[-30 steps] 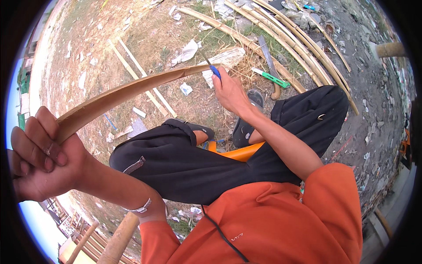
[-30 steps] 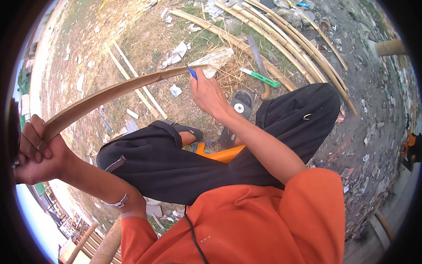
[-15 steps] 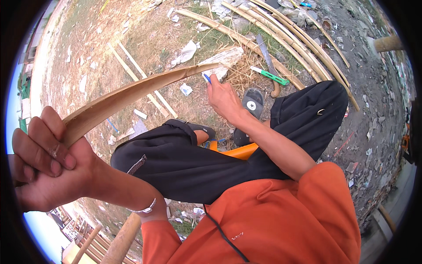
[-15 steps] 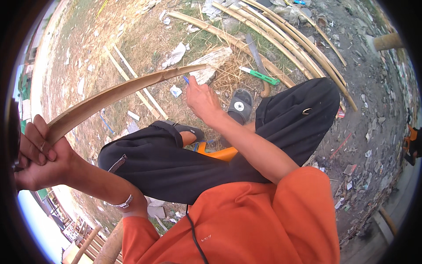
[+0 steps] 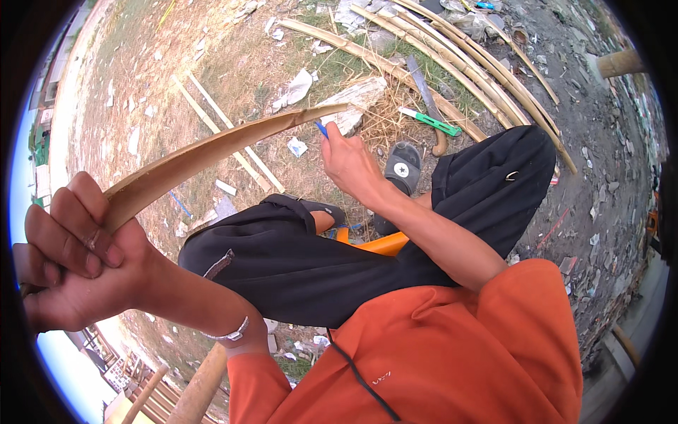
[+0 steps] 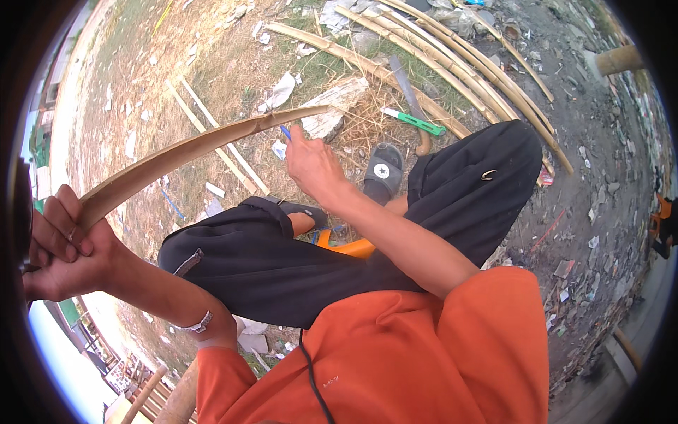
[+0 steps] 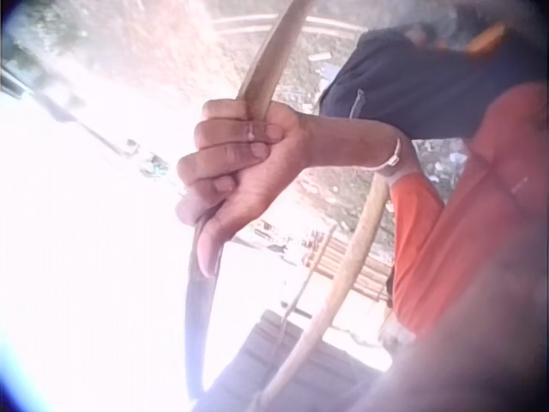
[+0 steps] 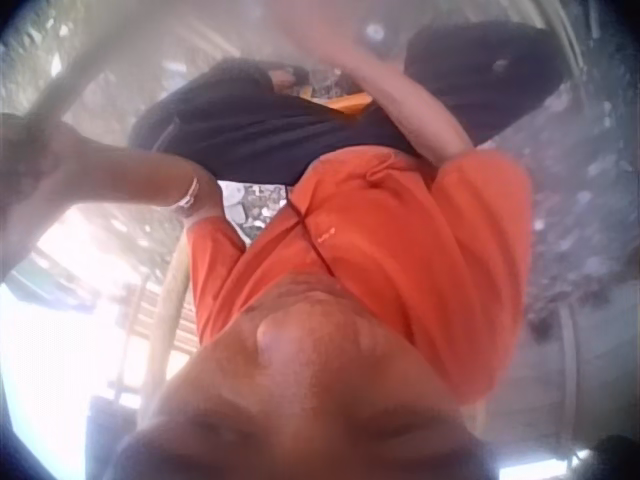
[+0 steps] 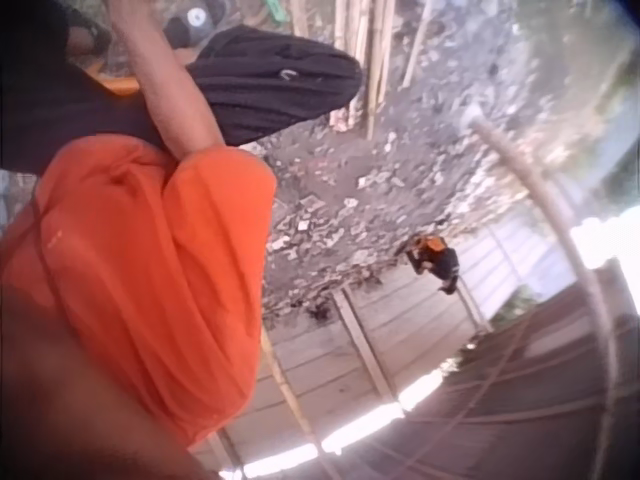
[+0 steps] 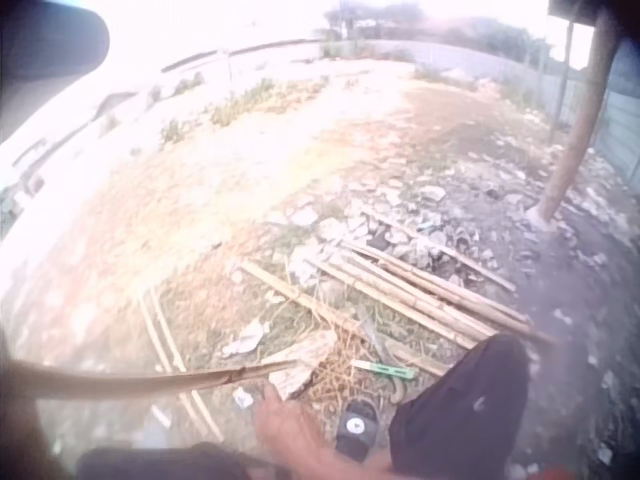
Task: The person holds a long, thin bamboo stick and uses a small knife to shave and sharpen one end. The person rotates the stick and continues shaving along its length to create a pointed tip.
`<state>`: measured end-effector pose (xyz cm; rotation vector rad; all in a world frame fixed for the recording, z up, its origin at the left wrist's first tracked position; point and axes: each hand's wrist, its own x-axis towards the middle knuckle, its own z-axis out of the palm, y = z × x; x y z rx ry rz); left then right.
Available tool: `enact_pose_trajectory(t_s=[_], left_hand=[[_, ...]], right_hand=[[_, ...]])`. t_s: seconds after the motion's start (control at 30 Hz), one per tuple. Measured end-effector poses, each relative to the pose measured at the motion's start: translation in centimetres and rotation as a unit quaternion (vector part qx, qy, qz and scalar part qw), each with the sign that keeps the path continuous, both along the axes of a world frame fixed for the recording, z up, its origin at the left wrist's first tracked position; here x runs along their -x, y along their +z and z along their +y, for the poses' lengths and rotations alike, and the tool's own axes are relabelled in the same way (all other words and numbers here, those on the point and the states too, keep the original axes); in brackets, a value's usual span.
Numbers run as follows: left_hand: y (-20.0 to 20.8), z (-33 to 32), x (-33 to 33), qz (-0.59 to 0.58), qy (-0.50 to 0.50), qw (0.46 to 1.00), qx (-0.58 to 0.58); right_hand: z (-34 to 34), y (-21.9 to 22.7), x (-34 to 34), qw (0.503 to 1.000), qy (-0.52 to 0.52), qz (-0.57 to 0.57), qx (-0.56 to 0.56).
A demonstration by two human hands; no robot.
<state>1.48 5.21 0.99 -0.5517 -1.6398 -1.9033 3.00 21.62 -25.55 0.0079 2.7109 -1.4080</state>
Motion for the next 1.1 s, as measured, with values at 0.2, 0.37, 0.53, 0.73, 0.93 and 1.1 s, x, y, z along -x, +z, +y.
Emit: enact_pose_trajectory(t_s=[0.2,0.37,0.53,0.73,0.93,1.1], left_hand=[[-0.3,-0.7,0.1,0.003,-0.027,1.0,-0.009],[-0.4,-0.8,0.4,0.019,-0.124,0.992,-0.007],[-0.4,-0.3,0.1,0.012,-0.062,0.998,-0.02],[-0.1,-0.5,0.3,-0.025,-0.221,0.971,-0.087],[-0.7,-0.5,0.4,0.029,-0.122,0.992,-0.034],[-0.7,0.1,0.0,0.025,-0.111,0.993,-0.038]], right_hand=[[0.6,2.2,0.5,0.999,0.033,-0.028,-0.004],[1.9,-2.6,1.2,0.994,0.022,-0.098,-0.05],[1.0,-3.7,1.1,0.997,0.002,-0.081,-0.01],[0.1,-3.9,1.8,0.996,0.002,-0.084,-0.041],[1.6,-5.5,2.3,0.993,-0.004,-0.107,-0.045],[1.8,-8.4,1.8,0.99,-0.019,-0.132,-0.046]])
